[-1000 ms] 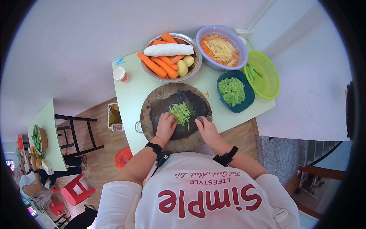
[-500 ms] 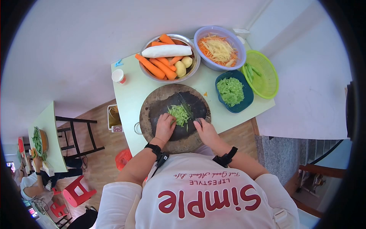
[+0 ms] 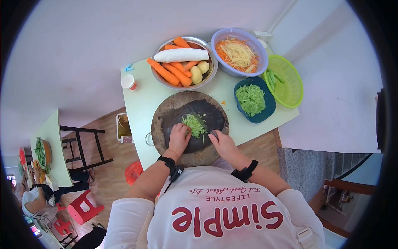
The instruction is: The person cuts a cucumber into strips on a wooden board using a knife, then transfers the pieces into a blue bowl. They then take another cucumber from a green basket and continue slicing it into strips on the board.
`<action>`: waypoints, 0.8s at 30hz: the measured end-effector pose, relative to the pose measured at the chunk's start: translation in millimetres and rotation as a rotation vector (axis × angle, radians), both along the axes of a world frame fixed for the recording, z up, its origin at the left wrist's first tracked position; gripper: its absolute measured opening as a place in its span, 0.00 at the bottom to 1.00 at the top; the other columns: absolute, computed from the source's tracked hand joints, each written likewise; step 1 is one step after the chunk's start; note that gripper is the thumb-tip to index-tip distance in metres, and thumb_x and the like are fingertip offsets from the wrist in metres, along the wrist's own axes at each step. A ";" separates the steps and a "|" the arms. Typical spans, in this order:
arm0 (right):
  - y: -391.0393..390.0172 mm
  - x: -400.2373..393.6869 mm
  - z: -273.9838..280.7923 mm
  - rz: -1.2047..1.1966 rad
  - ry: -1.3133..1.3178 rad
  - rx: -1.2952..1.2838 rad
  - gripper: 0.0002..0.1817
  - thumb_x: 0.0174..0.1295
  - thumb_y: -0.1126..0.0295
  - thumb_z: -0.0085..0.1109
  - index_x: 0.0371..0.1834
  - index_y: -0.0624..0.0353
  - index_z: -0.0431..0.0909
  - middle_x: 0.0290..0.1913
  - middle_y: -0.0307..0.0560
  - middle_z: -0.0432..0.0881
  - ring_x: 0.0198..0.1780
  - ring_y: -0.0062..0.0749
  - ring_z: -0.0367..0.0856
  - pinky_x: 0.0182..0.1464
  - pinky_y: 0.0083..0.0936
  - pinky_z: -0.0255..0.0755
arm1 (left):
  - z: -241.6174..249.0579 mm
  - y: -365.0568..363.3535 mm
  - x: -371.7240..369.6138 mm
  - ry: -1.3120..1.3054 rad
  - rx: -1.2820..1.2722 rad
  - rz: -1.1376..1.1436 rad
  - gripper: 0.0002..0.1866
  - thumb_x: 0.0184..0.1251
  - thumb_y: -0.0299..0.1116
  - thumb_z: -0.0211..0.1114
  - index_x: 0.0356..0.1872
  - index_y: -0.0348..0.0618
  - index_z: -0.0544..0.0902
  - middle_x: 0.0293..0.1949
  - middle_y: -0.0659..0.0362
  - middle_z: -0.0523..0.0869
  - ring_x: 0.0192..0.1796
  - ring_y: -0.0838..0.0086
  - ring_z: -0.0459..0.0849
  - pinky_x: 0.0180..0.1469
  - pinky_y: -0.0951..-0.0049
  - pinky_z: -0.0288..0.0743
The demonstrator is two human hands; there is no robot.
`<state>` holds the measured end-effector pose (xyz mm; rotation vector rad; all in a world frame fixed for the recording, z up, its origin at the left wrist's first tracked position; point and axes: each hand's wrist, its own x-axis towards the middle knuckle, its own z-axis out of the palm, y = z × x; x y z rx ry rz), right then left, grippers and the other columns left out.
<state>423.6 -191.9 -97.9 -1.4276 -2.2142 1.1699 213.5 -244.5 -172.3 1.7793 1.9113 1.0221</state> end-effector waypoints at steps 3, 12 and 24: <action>3.7 1.2 -0.3 0.046 -0.071 -0.012 0.23 0.73 0.53 0.49 0.51 0.66 0.76 0.36 0.68 0.84 0.41 0.65 0.82 0.43 0.51 0.75 | 0.8 0.5 -0.1 0.002 0.002 -0.002 0.09 0.51 0.23 0.70 0.34 0.43 0.81 0.39 0.54 0.79 0.44 0.56 0.78 0.49 0.60 0.74; 2.0 0.5 6.9 0.056 -0.105 -0.040 0.23 0.73 0.53 0.49 0.52 0.65 0.77 0.36 0.67 0.84 0.41 0.64 0.82 0.44 0.50 0.75 | 2.0 0.1 -1.6 -0.015 -0.024 -0.012 0.09 0.53 0.24 0.69 0.35 0.42 0.81 0.40 0.52 0.80 0.45 0.53 0.77 0.49 0.59 0.73; 5.5 9.8 7.9 -0.043 0.026 -0.054 0.23 0.73 0.53 0.51 0.52 0.65 0.77 0.37 0.68 0.84 0.42 0.63 0.83 0.43 0.47 0.76 | 33.4 5.1 34.0 0.278 -0.298 0.097 0.29 0.45 0.50 0.76 0.46 0.45 0.79 0.50 0.54 0.75 0.58 0.58 0.71 0.57 0.55 0.63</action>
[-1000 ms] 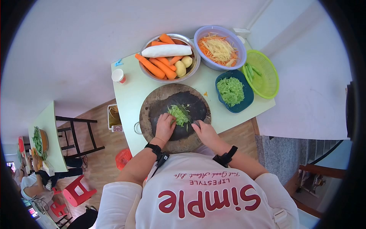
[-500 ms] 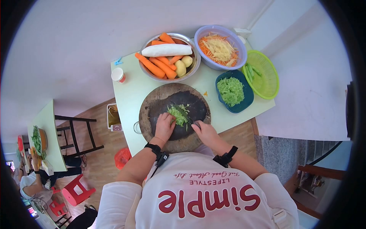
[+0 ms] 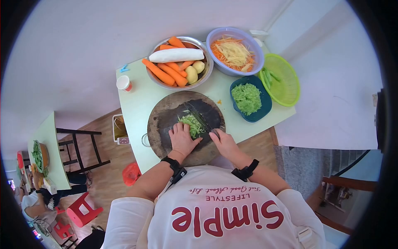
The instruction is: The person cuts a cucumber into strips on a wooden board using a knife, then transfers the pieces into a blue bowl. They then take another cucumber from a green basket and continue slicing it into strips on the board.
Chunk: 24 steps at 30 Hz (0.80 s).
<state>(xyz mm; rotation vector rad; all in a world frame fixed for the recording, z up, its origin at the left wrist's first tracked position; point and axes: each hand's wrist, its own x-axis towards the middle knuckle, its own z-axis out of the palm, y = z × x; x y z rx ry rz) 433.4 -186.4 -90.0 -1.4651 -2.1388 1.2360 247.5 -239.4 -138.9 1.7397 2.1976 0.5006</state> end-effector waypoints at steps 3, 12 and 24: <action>5.0 7.1 4.0 0.022 0.003 0.008 0.22 0.73 0.54 0.52 0.52 0.65 0.77 0.38 0.68 0.84 0.42 0.64 0.82 0.43 0.47 0.76 | -0.5 0.2 5.1 0.031 0.018 0.008 0.29 0.44 0.46 0.77 0.47 0.45 0.77 0.50 0.53 0.75 0.57 0.57 0.71 0.57 0.55 0.63; 22.7 22.9 -8.1 0.194 -0.075 -0.038 0.20 0.72 0.56 0.53 0.49 0.65 0.78 0.36 0.62 0.84 0.39 0.57 0.83 0.42 0.41 0.75 | -1.8 -1.8 -10.9 -0.030 0.064 -0.037 0.15 0.46 0.29 0.68 0.38 0.43 0.81 0.44 0.50 0.80 0.50 0.55 0.79 0.48 0.56 0.73; 57.1 35.5 -15.4 0.372 -0.037 -0.302 0.17 0.70 0.65 0.57 0.57 0.63 0.72 0.18 0.39 0.72 0.13 0.24 0.71 0.13 0.25 0.64 | 5.5 -70.8 7.7 -0.085 0.083 0.290 0.31 0.58 0.34 0.70 0.63 0.40 0.73 0.66 0.49 0.71 0.73 0.55 0.64 0.72 0.55 0.60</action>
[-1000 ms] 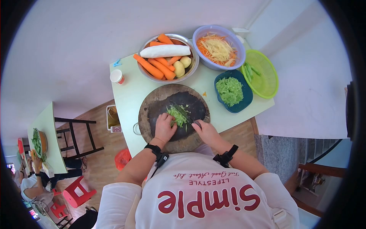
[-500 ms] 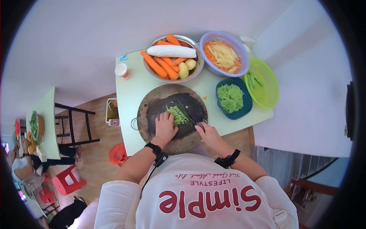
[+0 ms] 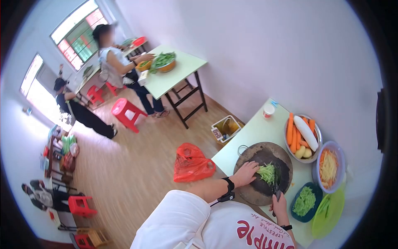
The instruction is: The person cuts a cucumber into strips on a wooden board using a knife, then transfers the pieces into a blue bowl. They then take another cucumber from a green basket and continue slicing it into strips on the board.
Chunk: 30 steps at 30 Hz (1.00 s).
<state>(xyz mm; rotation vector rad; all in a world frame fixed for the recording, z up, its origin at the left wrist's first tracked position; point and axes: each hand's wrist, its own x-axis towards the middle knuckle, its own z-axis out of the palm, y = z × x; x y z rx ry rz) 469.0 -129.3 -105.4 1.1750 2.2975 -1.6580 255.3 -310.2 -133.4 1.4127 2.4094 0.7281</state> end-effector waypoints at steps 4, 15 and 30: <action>39.6 24.8 -97.6 0.108 0.209 0.462 0.15 0.72 0.63 0.54 0.55 0.61 0.72 0.15 0.38 0.70 0.12 0.22 0.69 0.13 0.24 0.61 | -6.2 -28.5 0.2 0.050 -0.178 0.055 0.34 0.62 0.40 0.69 0.68 0.40 0.69 0.71 0.52 0.67 0.75 0.56 0.61 0.74 0.53 0.56; -26.1 0.0 8.2 -0.078 0.061 0.336 0.22 0.71 0.55 0.53 0.54 0.64 0.75 0.44 0.66 0.83 0.49 0.63 0.81 0.48 0.45 0.75 | 1.5 -41.5 -61.2 0.165 -0.408 -0.322 0.32 0.64 0.46 0.66 0.67 0.42 0.72 0.71 0.54 0.69 0.77 0.60 0.59 0.73 0.43 0.58; -76.4 -31.7 30.0 -0.268 -0.125 0.474 0.23 0.74 0.51 0.47 0.45 0.63 0.75 0.35 0.68 0.82 0.41 0.66 0.80 0.43 0.53 0.73 | -3.0 0.7 -106.0 0.300 -0.569 -0.575 0.35 0.69 0.46 0.61 0.73 0.42 0.66 0.77 0.52 0.61 0.77 0.59 0.60 0.76 0.53 0.55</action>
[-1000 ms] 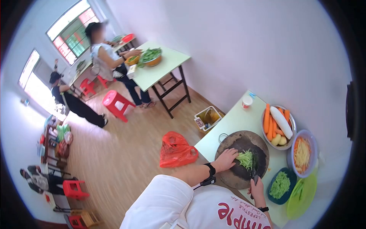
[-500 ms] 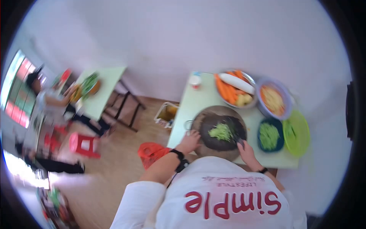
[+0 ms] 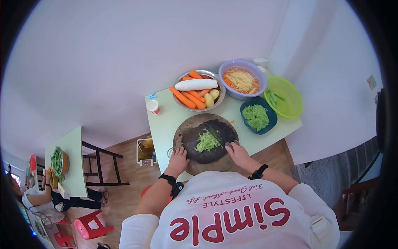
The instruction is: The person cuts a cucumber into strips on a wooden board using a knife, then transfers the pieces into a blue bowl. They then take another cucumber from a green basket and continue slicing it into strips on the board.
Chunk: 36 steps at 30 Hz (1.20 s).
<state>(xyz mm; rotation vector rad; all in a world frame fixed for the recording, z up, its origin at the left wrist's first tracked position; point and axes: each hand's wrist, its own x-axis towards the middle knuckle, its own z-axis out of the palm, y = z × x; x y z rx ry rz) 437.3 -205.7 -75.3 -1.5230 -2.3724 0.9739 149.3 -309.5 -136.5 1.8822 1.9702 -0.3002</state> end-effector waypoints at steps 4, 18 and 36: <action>3.9 3.7 -15.7 -0.010 0.028 0.008 0.22 0.74 0.51 0.46 0.43 0.62 0.74 0.34 0.68 0.82 0.39 0.66 0.80 0.42 0.53 0.72 | 5.9 2.7 -2.1 0.009 -0.041 -0.034 0.35 0.68 0.45 0.62 0.73 0.41 0.65 0.77 0.51 0.61 0.77 0.57 0.60 0.75 0.53 0.56; -5.6 -24.6 -18.4 0.004 0.022 0.025 0.22 0.74 0.51 0.46 0.42 0.63 0.73 0.31 0.67 0.82 0.37 0.66 0.82 0.40 0.55 0.74 | 18.5 8.7 3.4 0.022 -0.110 0.014 0.37 0.65 0.44 0.65 0.73 0.43 0.65 0.77 0.54 0.60 0.78 0.61 0.60 0.72 0.49 0.61; -7.9 -29.8 -19.1 0.010 0.038 0.025 0.22 0.74 0.51 0.47 0.42 0.63 0.73 0.32 0.67 0.82 0.38 0.67 0.81 0.40 0.56 0.73 | 24.7 11.6 1.3 0.014 -0.152 0.023 0.39 0.63 0.45 0.67 0.74 0.45 0.65 0.78 0.57 0.60 0.78 0.64 0.59 0.74 0.43 0.55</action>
